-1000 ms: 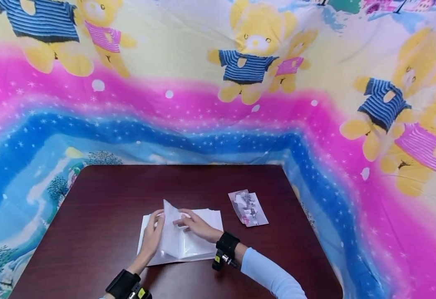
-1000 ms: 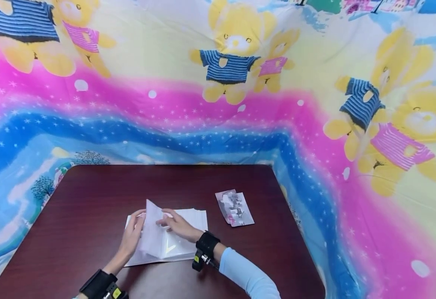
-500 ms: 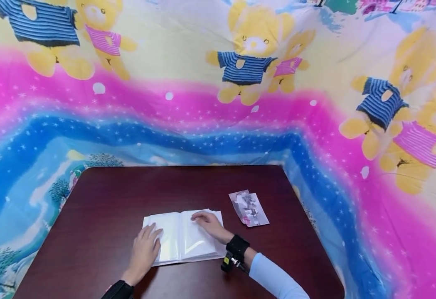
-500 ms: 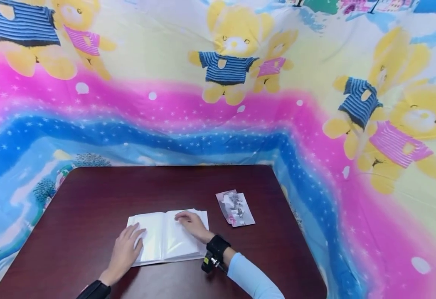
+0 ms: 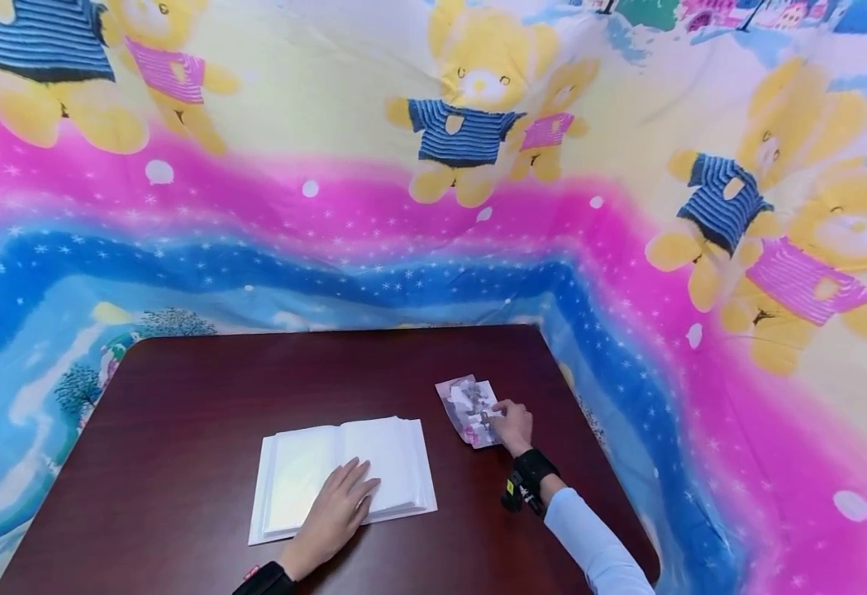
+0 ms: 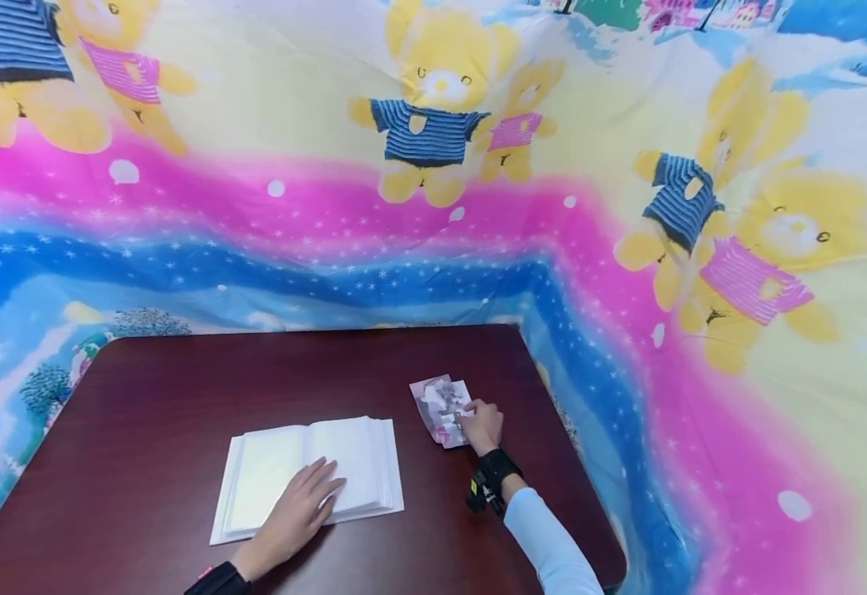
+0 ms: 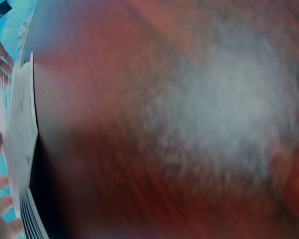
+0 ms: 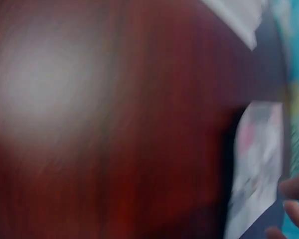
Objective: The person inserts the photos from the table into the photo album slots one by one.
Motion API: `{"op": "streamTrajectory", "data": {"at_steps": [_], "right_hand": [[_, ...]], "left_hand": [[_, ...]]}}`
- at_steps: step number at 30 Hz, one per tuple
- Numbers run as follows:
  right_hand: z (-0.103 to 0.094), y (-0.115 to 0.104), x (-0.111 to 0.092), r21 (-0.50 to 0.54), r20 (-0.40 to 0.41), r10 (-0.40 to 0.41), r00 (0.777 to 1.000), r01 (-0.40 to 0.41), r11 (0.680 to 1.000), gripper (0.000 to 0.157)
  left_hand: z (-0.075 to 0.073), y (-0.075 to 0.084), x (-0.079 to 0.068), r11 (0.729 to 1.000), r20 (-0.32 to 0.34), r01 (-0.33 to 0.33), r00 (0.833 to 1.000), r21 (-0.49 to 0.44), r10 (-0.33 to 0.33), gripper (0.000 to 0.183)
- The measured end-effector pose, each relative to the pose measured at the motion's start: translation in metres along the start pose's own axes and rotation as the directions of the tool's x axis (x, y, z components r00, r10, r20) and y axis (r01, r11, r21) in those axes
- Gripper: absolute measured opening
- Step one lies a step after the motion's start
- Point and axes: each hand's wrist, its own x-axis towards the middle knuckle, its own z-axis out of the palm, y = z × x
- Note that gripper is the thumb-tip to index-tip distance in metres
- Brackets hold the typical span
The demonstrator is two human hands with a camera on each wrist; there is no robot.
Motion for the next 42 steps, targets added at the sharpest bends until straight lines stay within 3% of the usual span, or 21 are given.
{"op": "streamTrajectory", "data": {"at_steps": [6,10,14,18,22,25,31,36,39,42], "right_hand": [[0.002,0.017,-0.005,-0.092,0.105,0.179,0.978,-0.170,0.981,0.059],[0.004,0.020,-0.002,-0.123,0.119,0.250,0.961,-0.236,0.964,0.067],[0.005,0.019,0.002,-0.124,0.119,0.273,0.955,-0.258,0.958,0.064],[0.005,0.019,0.002,-0.067,0.112,0.246,0.963,-0.240,0.968,0.053],[0.003,0.021,0.002,0.031,0.107,0.221,0.969,-0.225,0.974,0.039],[-0.001,0.020,0.002,0.170,0.139,0.203,0.969,-0.225,0.959,0.030],[-0.007,0.003,0.004,0.462,0.213,0.083,0.974,-0.175,0.869,0.020],[-0.016,-0.018,0.005,0.567,0.282,-0.044,0.958,-0.130,0.813,0.021],[-0.027,-0.038,0.000,0.577,0.358,-0.180,0.916,-0.066,0.814,0.024],[-0.036,-0.060,-0.007,0.551,0.417,-0.349,0.839,0.072,0.831,0.023]], "left_hand": [[0.002,0.004,-0.008,0.995,-0.032,-0.096,0.995,0.016,0.097,0.030],[0.006,0.008,-0.011,0.989,-0.034,-0.149,0.988,0.015,0.149,0.032],[0.010,0.010,-0.013,0.984,-0.044,-0.175,0.983,0.032,0.177,0.035],[0.011,0.012,-0.013,0.979,-0.054,-0.196,0.979,0.052,0.199,0.038],[0.008,0.014,-0.011,0.977,-0.050,-0.207,0.977,0.055,0.209,0.039],[0.008,0.013,-0.011,0.979,-0.054,-0.199,0.978,0.049,0.202,0.038],[0.004,0.008,-0.009,0.990,-0.038,-0.141,0.989,0.004,0.141,0.029],[-0.014,0.001,0.018,0.995,0.040,-0.086,0.995,-0.050,0.088,0.016],[-0.029,-0.009,0.047,0.993,0.030,-0.102,0.994,-0.063,0.104,0.019],[-0.043,-0.018,0.078,0.988,-0.038,-0.142,0.989,-0.059,0.140,0.026]]}}
